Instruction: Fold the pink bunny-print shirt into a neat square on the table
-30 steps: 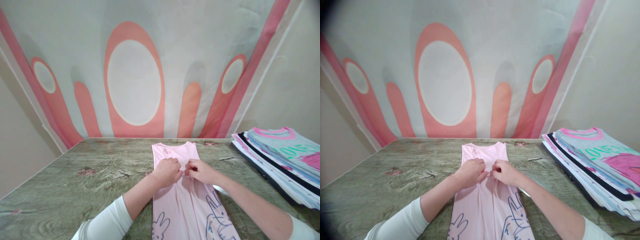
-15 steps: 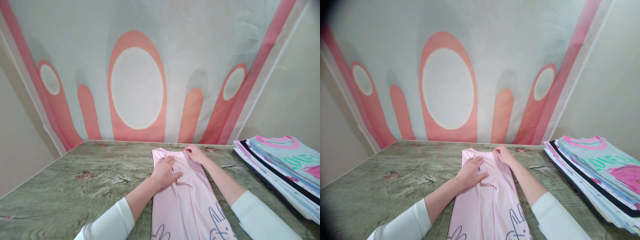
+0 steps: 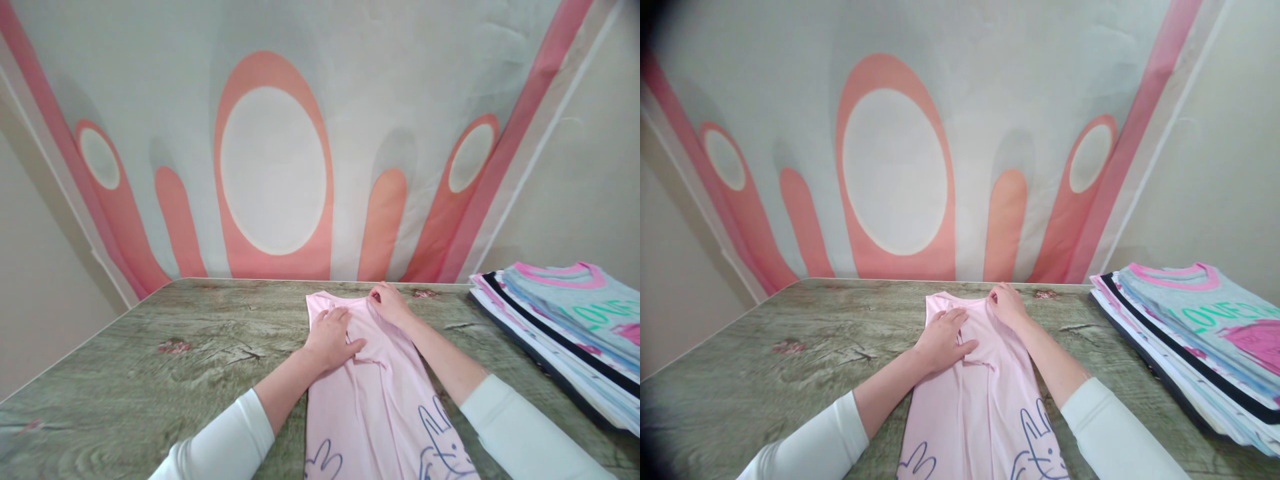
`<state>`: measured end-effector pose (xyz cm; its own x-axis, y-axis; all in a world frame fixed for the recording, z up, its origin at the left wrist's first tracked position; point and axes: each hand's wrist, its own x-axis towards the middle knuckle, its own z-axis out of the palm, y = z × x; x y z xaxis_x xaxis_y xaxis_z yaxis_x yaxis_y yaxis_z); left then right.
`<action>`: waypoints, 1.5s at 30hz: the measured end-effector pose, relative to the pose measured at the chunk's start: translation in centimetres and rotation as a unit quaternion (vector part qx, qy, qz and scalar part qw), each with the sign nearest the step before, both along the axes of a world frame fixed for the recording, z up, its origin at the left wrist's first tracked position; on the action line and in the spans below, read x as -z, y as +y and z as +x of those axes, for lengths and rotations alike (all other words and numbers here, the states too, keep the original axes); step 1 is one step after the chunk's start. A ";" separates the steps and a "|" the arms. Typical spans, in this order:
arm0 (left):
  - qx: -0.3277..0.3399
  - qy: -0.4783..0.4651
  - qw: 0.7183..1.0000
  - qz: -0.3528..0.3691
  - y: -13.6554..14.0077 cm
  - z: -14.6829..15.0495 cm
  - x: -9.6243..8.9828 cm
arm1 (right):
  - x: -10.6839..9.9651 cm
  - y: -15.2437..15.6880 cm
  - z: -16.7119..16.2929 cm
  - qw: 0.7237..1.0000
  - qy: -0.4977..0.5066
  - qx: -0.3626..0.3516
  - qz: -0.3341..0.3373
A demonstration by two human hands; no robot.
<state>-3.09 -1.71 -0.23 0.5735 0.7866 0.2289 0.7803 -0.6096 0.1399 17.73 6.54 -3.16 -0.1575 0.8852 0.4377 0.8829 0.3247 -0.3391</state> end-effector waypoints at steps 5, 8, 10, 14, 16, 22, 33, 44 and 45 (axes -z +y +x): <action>0.005 0.000 1.000 0.001 0.0 0.0 0.1 | -1.6 -0.5 -1.1 0.992 -0.061 -0.108 0.027; 0.004 -0.004 1.000 0.007 0.0 0.0 0.1 | -2.5 -0.4 -2.1 0.978 -0.124 -0.165 0.022; 0.003 -0.006 1.000 0.008 -0.1 0.0 0.1 | -2.8 -0.3 -2.7 0.969 -0.159 -0.188 0.015; 0.003 -0.002 1.000 0.008 -0.1 0.1 0.1 | -3.1 -0.2 -3.5 0.952 -0.211 -0.222 0.022; 0.000 0.003 1.000 0.006 0.0 0.1 0.1 | -3.2 -0.2 -3.8 0.944 -0.237 -0.227 0.032; 0.001 0.001 1.000 0.003 0.1 0.1 0.2 | -3.3 0.1 -4.3 0.959 -0.222 -0.175 0.021; -0.014 0.015 1.000 -0.001 0.2 -0.2 0.5 | -2.6 -1.8 -3.5 0.991 -0.082 -0.104 0.024; -0.016 0.032 0.999 -0.001 0.6 -0.2 0.9 | 0.0 -4.8 -0.8 0.988 -0.046 -0.150 -0.018; -0.016 0.033 0.999 0.000 0.6 -0.2 0.9 | 0.1 -4.7 -0.7 0.988 -0.041 -0.149 -0.021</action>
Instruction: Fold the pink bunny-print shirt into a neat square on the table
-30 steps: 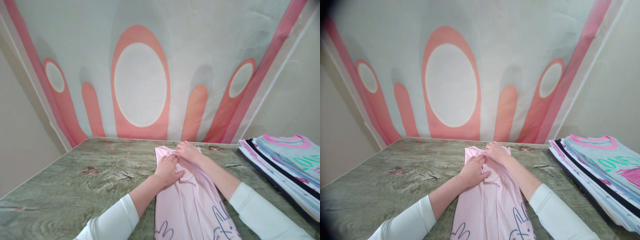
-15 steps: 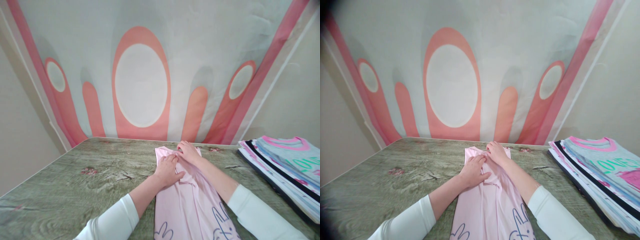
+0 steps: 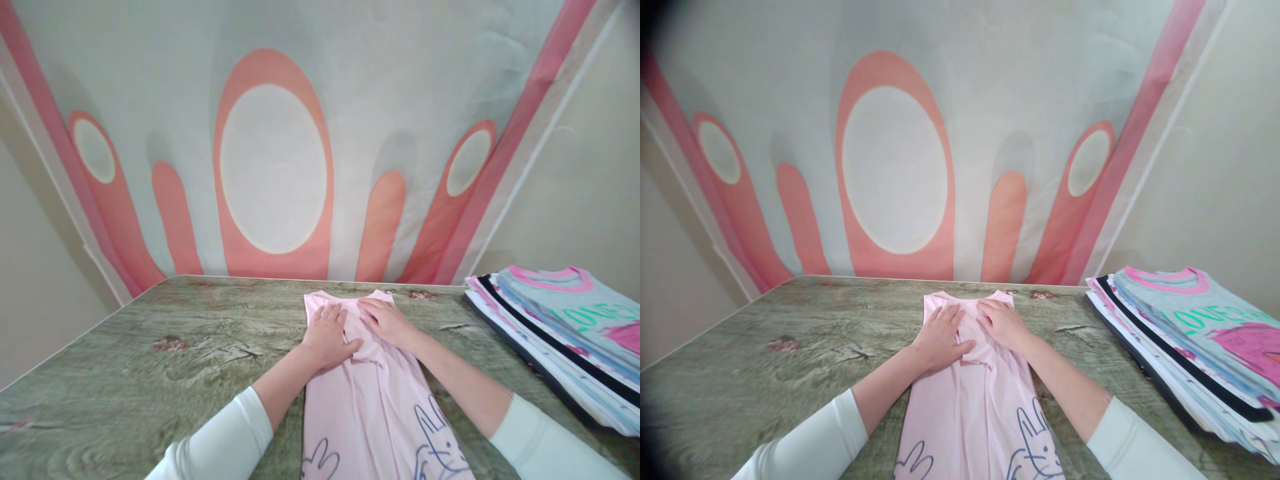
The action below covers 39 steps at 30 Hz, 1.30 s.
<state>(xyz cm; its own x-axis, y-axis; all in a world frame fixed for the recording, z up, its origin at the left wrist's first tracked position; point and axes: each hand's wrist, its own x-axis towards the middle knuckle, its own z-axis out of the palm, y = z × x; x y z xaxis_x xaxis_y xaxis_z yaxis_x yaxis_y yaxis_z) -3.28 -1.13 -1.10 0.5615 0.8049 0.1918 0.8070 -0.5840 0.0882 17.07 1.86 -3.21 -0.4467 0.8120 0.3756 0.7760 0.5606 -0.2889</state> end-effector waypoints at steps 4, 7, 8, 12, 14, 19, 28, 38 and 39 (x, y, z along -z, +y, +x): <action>0.002 -0.005 1.000 -0.002 -0.1 -0.1 0.0 | 0.0 1.2 1.0 0.998 0.066 0.024 0.010; 0.000 -0.005 1.000 -0.008 0.0 -0.1 0.1 | -0.1 3.0 2.6 0.992 0.092 0.082 0.017; 0.000 -0.005 1.000 -0.010 0.0 -0.1 0.2 | -0.1 3.6 3.1 0.992 0.086 0.095 0.012; 0.002 -0.001 1.000 -0.018 0.2 -0.2 0.5 | 0.4 5.4 4.7 0.994 0.056 0.089 -0.013; 0.003 0.001 1.000 -0.019 0.3 -0.2 0.5 | 0.6 5.7 5.0 0.995 0.057 0.076 -0.021; -0.001 0.006 1.000 -0.016 0.2 -0.1 0.3 | 0.8 6.0 4.8 0.996 0.052 0.071 -0.027; -0.002 0.005 1.000 -0.001 0.2 -0.1 0.5 | 0.6 6.3 4.5 0.990 -0.014 0.137 -0.029; -0.006 0.010 1.000 0.001 0.1 0.0 0.6 | 0.7 7.4 6.9 0.985 -0.002 0.159 -0.071; -0.006 0.007 1.000 0.004 0.1 -0.1 0.6 | 0.6 7.7 7.3 0.986 -0.003 0.151 -0.077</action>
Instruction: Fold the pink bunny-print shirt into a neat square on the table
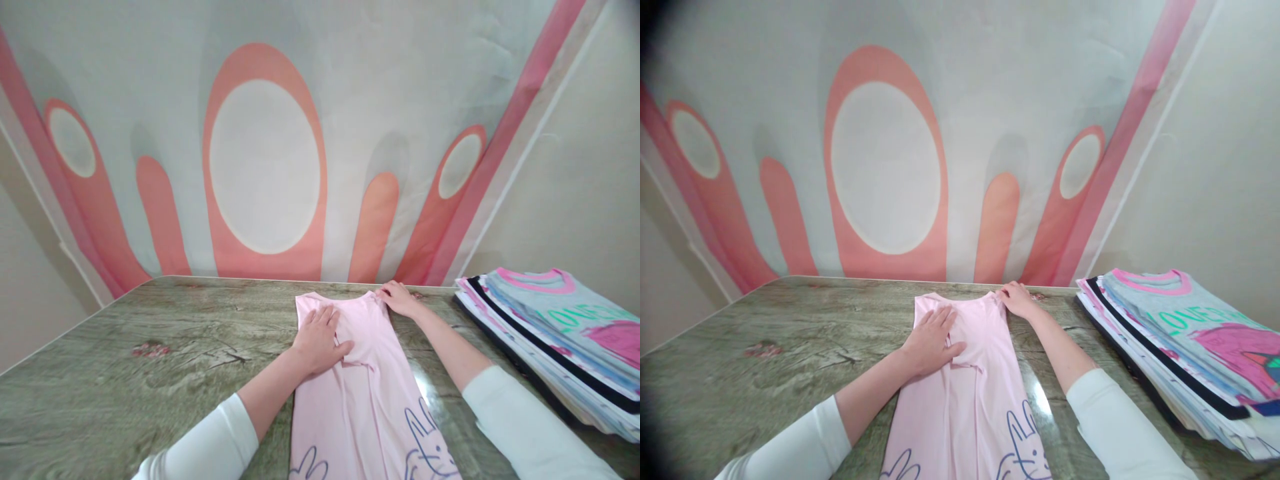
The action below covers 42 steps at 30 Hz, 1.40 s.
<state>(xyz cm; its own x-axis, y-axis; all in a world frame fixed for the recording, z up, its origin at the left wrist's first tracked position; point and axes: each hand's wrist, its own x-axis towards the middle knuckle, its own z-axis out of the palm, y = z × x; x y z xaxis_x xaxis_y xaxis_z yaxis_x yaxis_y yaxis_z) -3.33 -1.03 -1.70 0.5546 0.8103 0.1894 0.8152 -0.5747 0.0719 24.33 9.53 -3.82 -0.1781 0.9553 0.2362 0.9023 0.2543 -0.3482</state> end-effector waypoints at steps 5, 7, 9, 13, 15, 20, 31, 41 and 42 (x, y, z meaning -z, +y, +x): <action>0.002 -0.009 1.000 0.006 0.1 0.0 0.2 | -0.4 0.9 1.3 0.997 0.015 -0.061 -0.036; 0.002 -0.010 1.000 0.006 0.1 0.0 0.2 | -0.4 1.1 1.6 0.996 0.026 -0.076 -0.047; 0.003 -0.011 1.000 0.006 0.1 0.0 0.2 | -0.3 1.2 1.9 0.994 0.036 -0.083 -0.055; 0.001 -0.008 1.000 0.000 0.1 -0.1 0.2 | -0.2 1.3 1.8 0.995 0.045 -0.076 -0.050; 0.000 -0.006 1.000 -0.001 0.1 -0.1 0.1 | -0.1 1.2 1.3 0.996 0.049 -0.059 -0.033; 0.000 -0.006 1.000 -0.002 0.1 -0.1 0.1 | 0.0 -0.2 0.6 0.997 0.069 -0.009 0.024; 0.001 -0.003 1.000 0.004 0.2 -0.1 0.4 | -0.1 -4.2 -0.5 0.997 0.039 0.032 0.063; 0.002 -0.009 1.000 0.007 0.2 -0.1 0.4 | -0.5 -5.9 -1.2 0.992 0.002 0.065 0.111; 0.001 -0.008 1.000 0.006 0.2 -0.1 0.4 | -0.5 -6.2 -1.7 0.993 0.007 0.042 0.113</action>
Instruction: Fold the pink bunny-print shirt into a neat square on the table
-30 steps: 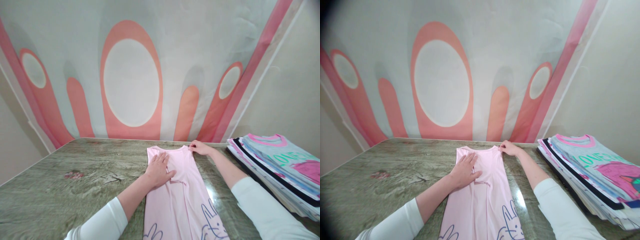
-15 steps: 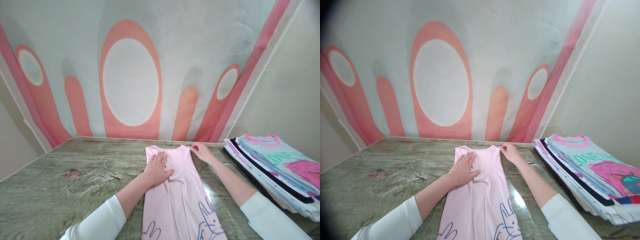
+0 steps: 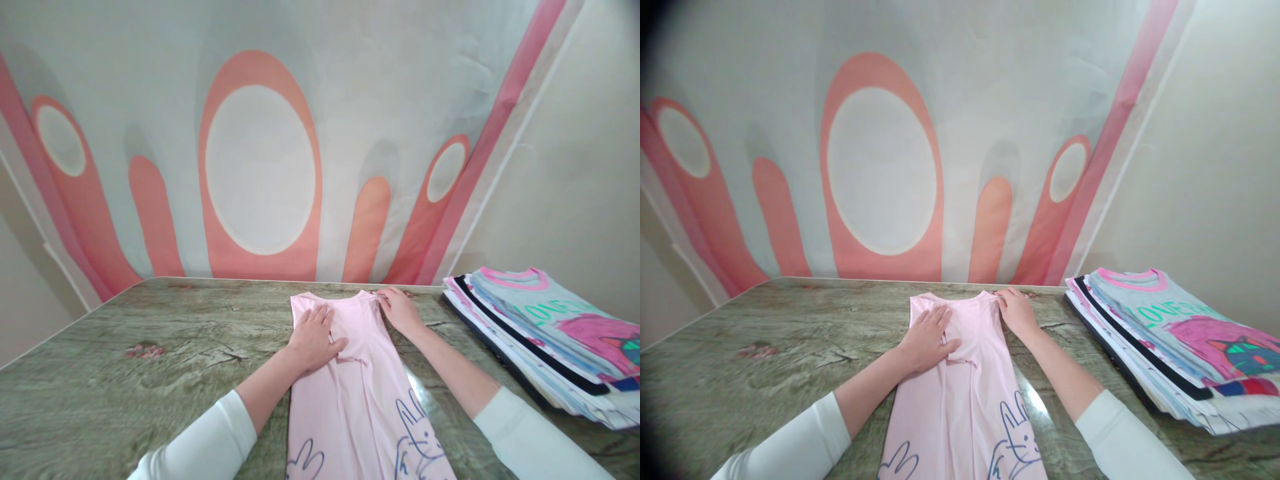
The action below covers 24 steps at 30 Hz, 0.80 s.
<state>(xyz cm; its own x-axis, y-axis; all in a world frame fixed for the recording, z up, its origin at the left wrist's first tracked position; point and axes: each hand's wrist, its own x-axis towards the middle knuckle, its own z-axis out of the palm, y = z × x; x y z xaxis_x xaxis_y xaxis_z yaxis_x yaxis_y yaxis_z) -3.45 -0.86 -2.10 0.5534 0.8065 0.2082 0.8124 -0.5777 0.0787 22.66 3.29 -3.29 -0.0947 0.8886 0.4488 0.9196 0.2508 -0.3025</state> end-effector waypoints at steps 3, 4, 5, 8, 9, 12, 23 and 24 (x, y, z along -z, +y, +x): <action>0.000 0.000 1.000 -0.001 0.0 0.0 0.0 | 0.3 -1.2 -1.8 0.995 -0.030 -0.089 -0.042; 0.001 0.001 1.000 -0.001 0.0 0.0 0.0 | 0.5 -1.5 -2.3 0.991 -0.048 -0.103 -0.069; 0.002 0.003 1.000 -0.001 0.0 0.0 0.0 | 0.7 -1.7 -2.6 0.988 -0.064 -0.105 -0.097; -0.001 0.006 1.000 -0.006 0.0 0.0 0.0 | 1.1 -1.8 -2.8 0.981 -0.094 -0.071 -0.157; -0.003 0.005 1.000 -0.005 -0.1 0.0 0.0 | 1.1 -1.7 -2.7 0.980 -0.097 -0.060 -0.166; -0.009 0.004 1.000 -0.002 -0.1 0.0 -0.1 | 1.1 -1.5 -2.5 0.981 -0.099 -0.023 -0.163; -0.006 0.009 1.000 -0.006 0.0 -0.5 -0.5 | 0.3 -2.6 -4.5 0.971 -0.103 -0.163 -0.143; -0.012 0.010 1.000 0.000 0.2 -0.8 -0.6 | 0.4 -2.6 -4.5 0.971 -0.102 -0.161 -0.146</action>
<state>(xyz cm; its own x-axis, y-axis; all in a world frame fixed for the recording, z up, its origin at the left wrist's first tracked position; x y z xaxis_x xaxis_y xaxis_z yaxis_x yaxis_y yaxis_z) -4.24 -0.65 -1.54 0.5379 0.8196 0.1973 0.8274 -0.5581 0.0629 18.16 0.66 -3.68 -0.4495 0.8846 0.1246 0.8557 0.4664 -0.2242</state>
